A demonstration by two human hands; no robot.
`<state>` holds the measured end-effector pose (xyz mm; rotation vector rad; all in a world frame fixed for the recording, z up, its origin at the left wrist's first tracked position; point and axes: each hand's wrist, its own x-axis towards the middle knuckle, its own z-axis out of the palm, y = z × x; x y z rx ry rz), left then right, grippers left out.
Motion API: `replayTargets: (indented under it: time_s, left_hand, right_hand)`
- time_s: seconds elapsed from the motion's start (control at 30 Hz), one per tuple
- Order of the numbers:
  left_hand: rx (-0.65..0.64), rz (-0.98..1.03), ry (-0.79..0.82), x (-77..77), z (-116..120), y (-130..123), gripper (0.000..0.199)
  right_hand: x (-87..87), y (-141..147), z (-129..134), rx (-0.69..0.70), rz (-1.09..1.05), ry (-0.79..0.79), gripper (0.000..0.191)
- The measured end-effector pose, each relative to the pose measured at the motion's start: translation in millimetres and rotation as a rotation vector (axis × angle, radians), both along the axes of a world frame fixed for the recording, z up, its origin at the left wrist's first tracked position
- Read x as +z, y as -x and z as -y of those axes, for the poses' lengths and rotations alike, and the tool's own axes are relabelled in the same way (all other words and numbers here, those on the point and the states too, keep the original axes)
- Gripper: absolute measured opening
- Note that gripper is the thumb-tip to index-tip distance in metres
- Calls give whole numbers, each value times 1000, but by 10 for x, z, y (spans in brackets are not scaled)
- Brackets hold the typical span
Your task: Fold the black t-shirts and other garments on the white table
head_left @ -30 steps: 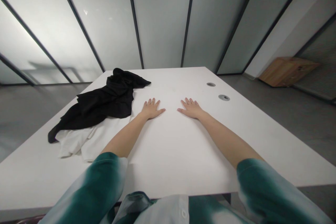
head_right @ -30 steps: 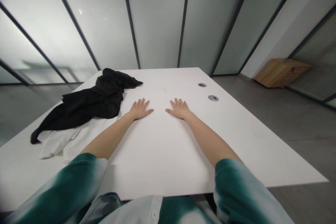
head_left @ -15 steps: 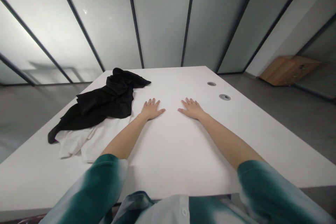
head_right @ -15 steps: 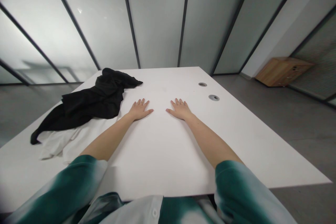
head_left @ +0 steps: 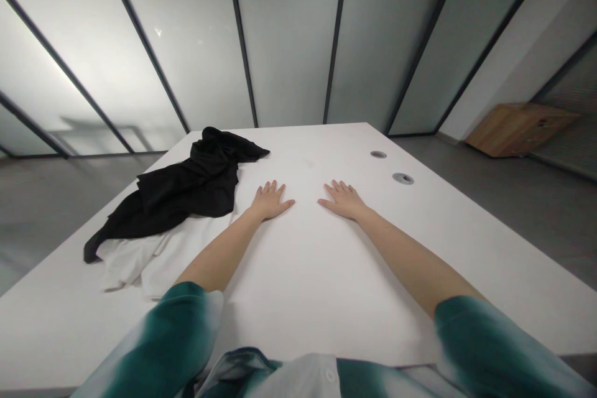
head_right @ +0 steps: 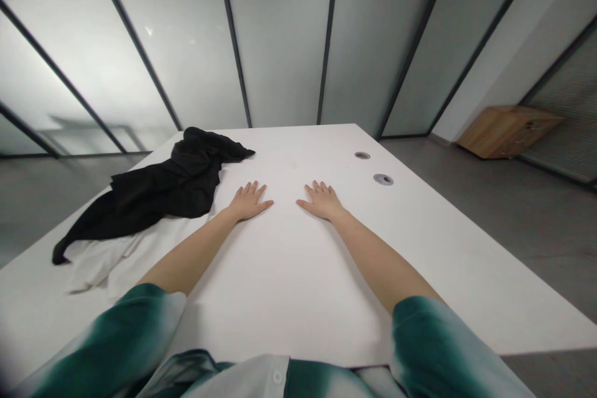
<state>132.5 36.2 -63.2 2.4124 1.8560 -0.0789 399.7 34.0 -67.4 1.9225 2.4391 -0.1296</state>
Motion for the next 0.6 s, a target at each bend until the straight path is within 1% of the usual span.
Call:
replayTargets:
  time_s: [0.23, 0.6]
  left_hand:
    - [3, -16, 12, 35, 23, -12, 89]
    - [7, -7, -9, -3, 10, -17, 90]
  right_hand:
    - [-7, 0, 1, -13, -15, -5, 87]
    - [-60, -2, -56, -2, 21, 14, 93]
